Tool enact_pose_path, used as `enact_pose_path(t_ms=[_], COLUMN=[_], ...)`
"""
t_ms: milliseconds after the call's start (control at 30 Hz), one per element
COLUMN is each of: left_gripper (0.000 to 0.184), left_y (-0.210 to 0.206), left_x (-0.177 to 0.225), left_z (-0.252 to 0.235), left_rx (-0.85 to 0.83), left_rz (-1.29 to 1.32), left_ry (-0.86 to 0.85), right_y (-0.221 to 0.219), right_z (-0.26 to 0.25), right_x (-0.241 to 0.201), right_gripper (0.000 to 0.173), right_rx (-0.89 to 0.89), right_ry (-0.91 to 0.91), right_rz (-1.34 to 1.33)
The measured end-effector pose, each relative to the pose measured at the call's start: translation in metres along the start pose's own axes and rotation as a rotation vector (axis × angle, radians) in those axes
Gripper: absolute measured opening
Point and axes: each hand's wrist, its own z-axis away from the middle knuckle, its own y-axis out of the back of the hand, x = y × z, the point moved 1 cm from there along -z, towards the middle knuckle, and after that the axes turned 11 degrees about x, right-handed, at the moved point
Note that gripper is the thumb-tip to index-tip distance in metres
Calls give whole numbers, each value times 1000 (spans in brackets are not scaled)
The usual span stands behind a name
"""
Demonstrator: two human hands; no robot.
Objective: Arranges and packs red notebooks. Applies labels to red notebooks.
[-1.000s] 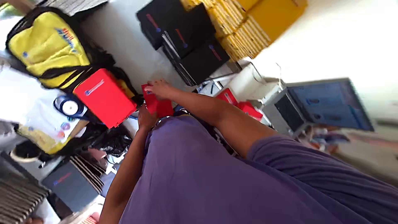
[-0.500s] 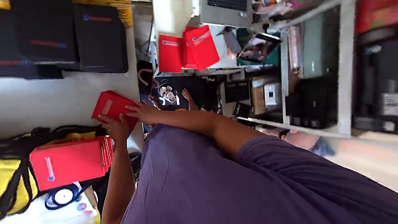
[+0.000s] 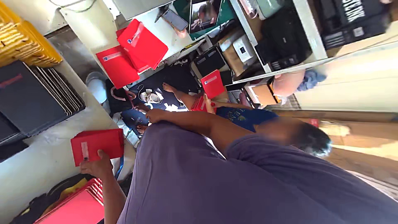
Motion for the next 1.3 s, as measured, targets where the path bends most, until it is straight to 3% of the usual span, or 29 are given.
enact_pose_path(t_ms=[100, 333, 633, 800, 1033, 1300], left_gripper=[90, 91, 91, 73, 64, 73], left_y=[2, 4, 5, 3, 1, -6], left_x=[-2, -1, 2, 6, 7, -4], left_z=[-5, -12, -13, -15, -19, -17], left_rx=[-11, -15, -24, 25, 13, 91], left_rz=[47, 71, 84, 45, 23, 54], left_ry=[18, 60, 119, 130, 137, 87], right_y=[3, 20, 28, 33, 27, 11], right_z=[-4, -7, -6, -8, -15, -31], right_x=[19, 18, 14, 14, 16, 19], right_gripper=[35, 35, 34, 36, 34, 30], right_rx=[28, 61, 73, 49, 78, 97], right_ry=[-76, -166, -155, -141, -142, -131], right_rz=[-81, -158, -199, -198, -237, -235])
